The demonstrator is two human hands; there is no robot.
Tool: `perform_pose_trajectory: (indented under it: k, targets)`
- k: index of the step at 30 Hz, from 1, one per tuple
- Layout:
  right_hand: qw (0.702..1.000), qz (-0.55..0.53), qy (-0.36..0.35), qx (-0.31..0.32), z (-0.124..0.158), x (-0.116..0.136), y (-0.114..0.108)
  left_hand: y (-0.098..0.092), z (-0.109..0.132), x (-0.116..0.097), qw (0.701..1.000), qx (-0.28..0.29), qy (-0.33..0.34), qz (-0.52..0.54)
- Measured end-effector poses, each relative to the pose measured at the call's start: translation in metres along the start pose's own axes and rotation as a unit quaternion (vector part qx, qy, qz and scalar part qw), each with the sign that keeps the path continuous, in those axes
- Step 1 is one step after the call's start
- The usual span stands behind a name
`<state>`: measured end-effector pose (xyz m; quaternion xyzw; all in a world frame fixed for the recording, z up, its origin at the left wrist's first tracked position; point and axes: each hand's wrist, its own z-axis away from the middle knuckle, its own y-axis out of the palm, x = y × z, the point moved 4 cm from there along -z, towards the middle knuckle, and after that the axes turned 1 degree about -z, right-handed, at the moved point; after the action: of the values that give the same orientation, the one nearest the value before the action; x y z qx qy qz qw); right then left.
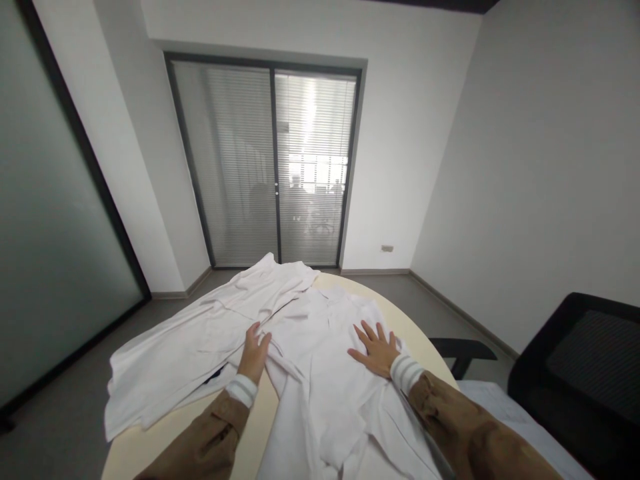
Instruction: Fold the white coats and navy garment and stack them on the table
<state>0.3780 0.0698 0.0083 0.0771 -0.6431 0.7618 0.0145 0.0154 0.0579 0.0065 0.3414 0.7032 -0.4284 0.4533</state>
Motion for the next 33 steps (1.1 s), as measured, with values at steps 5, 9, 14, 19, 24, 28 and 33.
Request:
perform_pose_trajectory:
  k: [5,9,14,19,24,28,33]
  targets:
    - [1.000,0.007,-0.021,-0.008,0.000,-0.005,0.000,0.002,0.002,-0.005,0.992,0.079,0.080,-0.050]
    - [0.999,0.009,-0.034,-0.006,-0.001,-0.011,-0.002,-0.012,-0.012,0.000,0.998,0.061,0.028,-0.020]
    - [0.999,0.027,-0.039,-0.003,-0.002,-0.006,-0.011,-0.020,0.010,-0.035,0.976,0.078,0.194,-0.069]
    - [0.999,0.007,-0.031,0.022,-0.001,0.007,-0.014,0.000,0.072,-0.068,0.866,0.395,0.269,-0.149]
    - [0.999,-0.003,-0.015,0.044,-0.004,0.006,-0.010,-0.011,0.082,-0.072,0.824,0.475,0.178,-0.253]
    - [0.999,0.001,-0.014,0.044,-0.008,-0.002,-0.009,-0.036,0.075,-0.053,0.756,0.568,-0.020,-0.325]
    - [0.999,0.010,-0.032,0.033,-0.009,-0.004,-0.008,-0.050,0.077,-0.073,0.761,0.503,0.015,-0.410]
